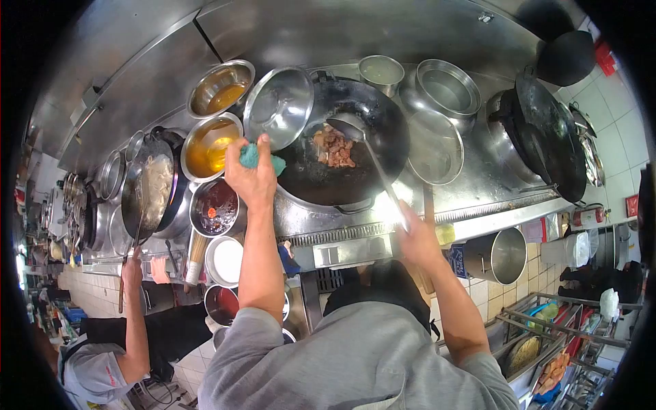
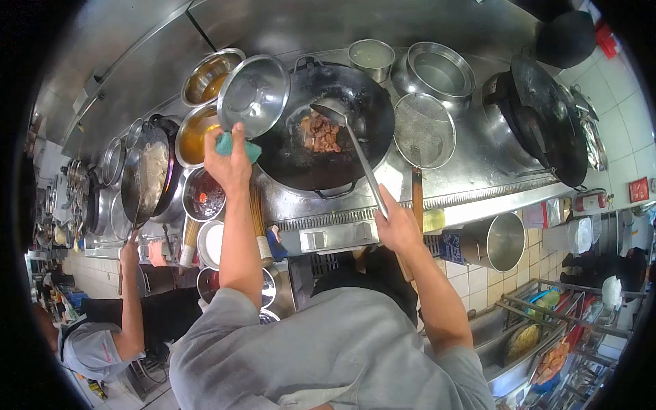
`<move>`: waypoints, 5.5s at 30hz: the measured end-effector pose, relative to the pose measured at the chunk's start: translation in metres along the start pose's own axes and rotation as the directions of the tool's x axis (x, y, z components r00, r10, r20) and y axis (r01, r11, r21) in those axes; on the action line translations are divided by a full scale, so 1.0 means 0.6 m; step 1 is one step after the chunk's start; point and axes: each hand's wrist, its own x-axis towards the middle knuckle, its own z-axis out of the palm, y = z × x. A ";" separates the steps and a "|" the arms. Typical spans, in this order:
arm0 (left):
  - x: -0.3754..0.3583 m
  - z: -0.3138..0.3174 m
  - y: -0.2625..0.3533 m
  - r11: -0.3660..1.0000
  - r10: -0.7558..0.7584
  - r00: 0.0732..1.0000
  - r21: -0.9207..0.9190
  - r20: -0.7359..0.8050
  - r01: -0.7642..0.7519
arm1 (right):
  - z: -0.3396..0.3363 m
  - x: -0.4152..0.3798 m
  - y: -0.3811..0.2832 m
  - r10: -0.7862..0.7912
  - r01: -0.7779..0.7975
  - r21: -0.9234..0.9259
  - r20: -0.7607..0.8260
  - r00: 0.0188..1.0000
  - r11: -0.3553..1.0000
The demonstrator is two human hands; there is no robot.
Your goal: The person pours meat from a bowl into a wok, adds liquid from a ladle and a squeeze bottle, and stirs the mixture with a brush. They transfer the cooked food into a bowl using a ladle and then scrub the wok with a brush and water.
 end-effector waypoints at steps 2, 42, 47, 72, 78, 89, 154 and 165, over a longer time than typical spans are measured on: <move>-0.009 -0.011 0.016 0.994 -0.083 0.997 -0.073 0.007 0.083 | -0.002 -0.034 0.001 -0.017 0.011 -0.099 -0.061 0.998 0.995; -1.508 -0.487 0.730 0.947 0.318 -0.870 -0.095 0.376 0.306 | -0.152 -1.128 0.049 0.857 0.594 0.801 -0.253 0.449 -0.074; -1.423 -0.417 0.744 0.911 0.383 -0.882 0.046 0.274 0.409 | -0.165 -1.103 0.072 0.915 0.501 0.865 -0.221 0.337 0.024; -0.628 -0.315 0.082 -0.264 -0.450 0.160 -0.302 0.878 0.916 | -0.033 -0.288 -0.225 -0.086 -0.467 0.469 0.769 0.634 0.750; -0.640 -0.380 0.062 -0.333 -0.601 0.241 -0.512 0.762 0.792 | 0.065 -0.217 -0.308 -0.209 -0.241 0.330 0.884 0.418 0.913; -0.678 -0.383 0.110 -0.054 -0.872 0.303 -0.690 0.385 0.722 | 0.287 -0.142 -0.317 -0.511 0.499 0.318 0.799 0.317 0.806; -0.706 -0.250 0.237 0.125 -0.934 0.296 -0.592 0.201 0.796 | -0.115 0.101 0.057 -0.338 0.237 0.296 0.363 0.868 0.925; -0.802 -0.418 0.217 0.148 -0.950 0.294 -0.679 0.104 0.719 | 0.039 -0.181 -0.095 -0.313 -0.263 0.404 0.891 0.328 0.876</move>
